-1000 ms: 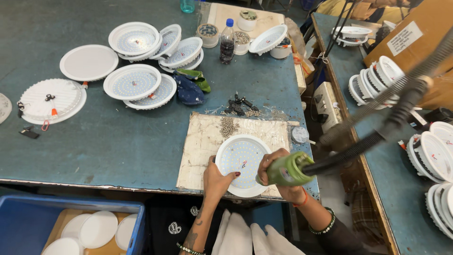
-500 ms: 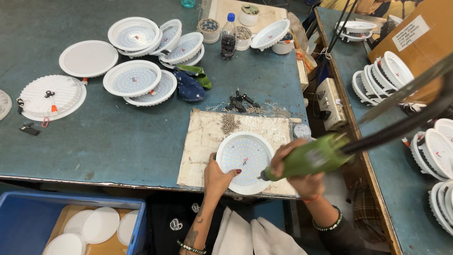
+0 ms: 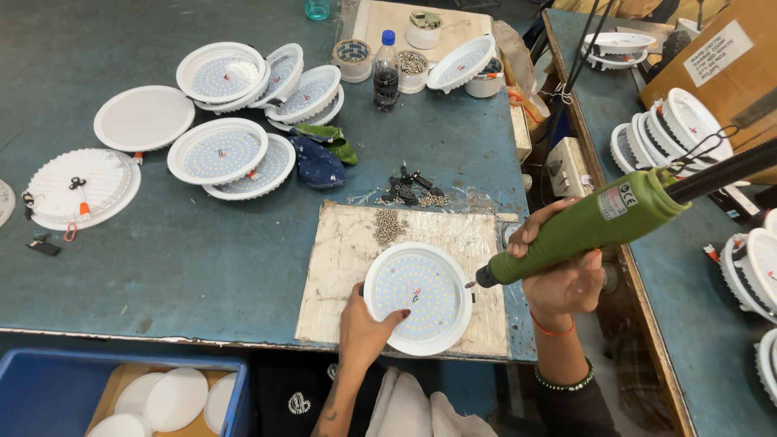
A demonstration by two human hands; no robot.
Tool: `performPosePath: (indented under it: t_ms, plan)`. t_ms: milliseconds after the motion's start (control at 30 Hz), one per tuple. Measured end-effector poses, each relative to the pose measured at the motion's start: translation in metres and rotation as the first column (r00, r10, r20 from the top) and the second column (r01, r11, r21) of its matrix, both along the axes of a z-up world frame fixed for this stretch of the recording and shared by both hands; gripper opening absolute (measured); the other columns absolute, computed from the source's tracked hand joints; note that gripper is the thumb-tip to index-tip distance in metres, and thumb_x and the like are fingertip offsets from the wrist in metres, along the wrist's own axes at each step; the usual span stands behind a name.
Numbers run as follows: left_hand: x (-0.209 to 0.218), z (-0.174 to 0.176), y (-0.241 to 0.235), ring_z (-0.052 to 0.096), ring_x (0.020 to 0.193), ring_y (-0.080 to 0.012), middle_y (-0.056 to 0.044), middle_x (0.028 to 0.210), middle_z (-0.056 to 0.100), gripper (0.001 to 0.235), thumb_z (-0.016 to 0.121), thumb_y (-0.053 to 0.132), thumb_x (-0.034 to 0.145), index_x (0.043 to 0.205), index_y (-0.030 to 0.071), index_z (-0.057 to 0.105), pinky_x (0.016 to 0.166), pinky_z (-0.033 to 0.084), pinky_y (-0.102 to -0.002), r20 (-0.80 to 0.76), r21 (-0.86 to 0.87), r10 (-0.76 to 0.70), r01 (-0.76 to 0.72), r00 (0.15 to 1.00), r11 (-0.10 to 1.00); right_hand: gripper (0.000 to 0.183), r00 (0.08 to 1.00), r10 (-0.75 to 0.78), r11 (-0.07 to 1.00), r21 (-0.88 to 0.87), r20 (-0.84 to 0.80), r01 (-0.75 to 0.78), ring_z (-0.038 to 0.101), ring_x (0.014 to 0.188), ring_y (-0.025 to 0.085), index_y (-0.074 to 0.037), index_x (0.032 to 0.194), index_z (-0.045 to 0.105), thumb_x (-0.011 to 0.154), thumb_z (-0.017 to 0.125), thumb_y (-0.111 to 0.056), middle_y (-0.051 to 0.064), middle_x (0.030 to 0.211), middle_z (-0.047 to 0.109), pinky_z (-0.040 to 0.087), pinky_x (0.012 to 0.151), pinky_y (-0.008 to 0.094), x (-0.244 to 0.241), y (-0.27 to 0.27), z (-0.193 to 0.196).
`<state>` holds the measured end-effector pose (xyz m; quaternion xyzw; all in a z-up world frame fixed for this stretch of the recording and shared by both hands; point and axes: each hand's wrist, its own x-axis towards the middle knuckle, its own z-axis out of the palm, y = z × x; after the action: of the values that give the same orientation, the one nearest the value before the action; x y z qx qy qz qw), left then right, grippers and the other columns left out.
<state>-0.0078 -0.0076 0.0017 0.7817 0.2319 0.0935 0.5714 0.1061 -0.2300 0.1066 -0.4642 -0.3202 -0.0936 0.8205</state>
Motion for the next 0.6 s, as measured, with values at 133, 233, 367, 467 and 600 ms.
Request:
performPosePath:
  t_ms: [133, 233, 367, 467, 600]
  plan:
    - [0.004, 0.011, 0.005, 0.068, 0.109, -0.0331, -0.015, 0.131, 0.051, 0.082, 0.088, 0.033, 0.066, 0.134, 0.002, 0.055, 0.090, 0.057, -0.041, -0.183, 0.086, -0.002, 0.018, 0.983, 0.996, 0.068, 0.998, -0.058, 0.998, -0.025, 0.036, 0.059, 0.053, 0.070, 0.019, 0.000, 0.131, 0.045, 0.099, 0.056, -0.059, 0.017, 0.090, 0.053, 0.049, 0.069, 0.034, 0.010, -0.007, -0.002]
    - [0.005, 0.015, 0.005, 0.058, 0.118, -0.0368, -0.018, 0.129, 0.052, 0.080, 0.091, 0.037, 0.069, 0.126, -0.005, 0.055, 0.097, 0.050, -0.044, -0.160, 0.327, -0.004, 0.057, 0.987, 0.943, 0.068, 0.999, -0.036, 0.999, -0.015, 0.028, 0.036, 0.053, 0.069, 0.018, -0.001, 0.132, 0.045, 0.098, 0.057, -0.058, 0.017, 0.089, 0.054, 0.049, 0.067, 0.034, 0.013, -0.013, -0.008]
    - [0.002, 0.016, 0.002, 0.048, 0.134, -0.0384, -0.018, 0.140, 0.052, 0.078, 0.088, 0.037, 0.074, 0.134, -0.002, 0.057, 0.109, 0.042, -0.048, 0.075, 0.572, -0.055, 0.002, 0.996, 0.820, 0.068, 1.000, -0.023, 1.000, -0.015, 0.012, 0.023, 0.055, 0.068, 0.019, 0.001, 0.131, 0.046, 0.098, 0.057, -0.058, 0.018, 0.087, 0.055, 0.051, 0.064, 0.034, 0.018, -0.023, -0.017]
    - [0.000, 0.008, -0.015, 0.035, 0.148, -0.0394, -0.021, 0.152, 0.045, 0.088, 0.080, 0.051, 0.080, 0.140, -0.006, 0.052, 0.120, 0.029, -0.053, 0.194, 0.704, -0.441, 0.189, 0.876, 0.685, 0.067, 1.000, -0.025, 1.000, -0.008, -0.005, 0.025, 0.055, 0.072, 0.019, 0.001, 0.131, 0.046, 0.098, 0.058, -0.056, 0.020, 0.089, 0.055, 0.052, 0.065, 0.035, 0.021, -0.026, -0.026]
    - [-0.001, -0.015, -0.042, 0.022, 0.150, -0.0425, -0.032, 0.154, 0.032, 0.115, 0.066, 0.069, 0.075, 0.144, -0.017, 0.035, 0.119, 0.014, -0.060, 0.008, 0.725, -0.709, 0.484, 0.705, 0.489, 0.067, 1.000, 0.021, 1.000, 0.015, 0.005, -0.021, 0.057, 0.075, 0.021, 0.002, 0.131, 0.047, 0.098, 0.062, -0.054, 0.021, 0.090, 0.055, 0.052, 0.066, 0.036, 0.029, -0.031, -0.036]
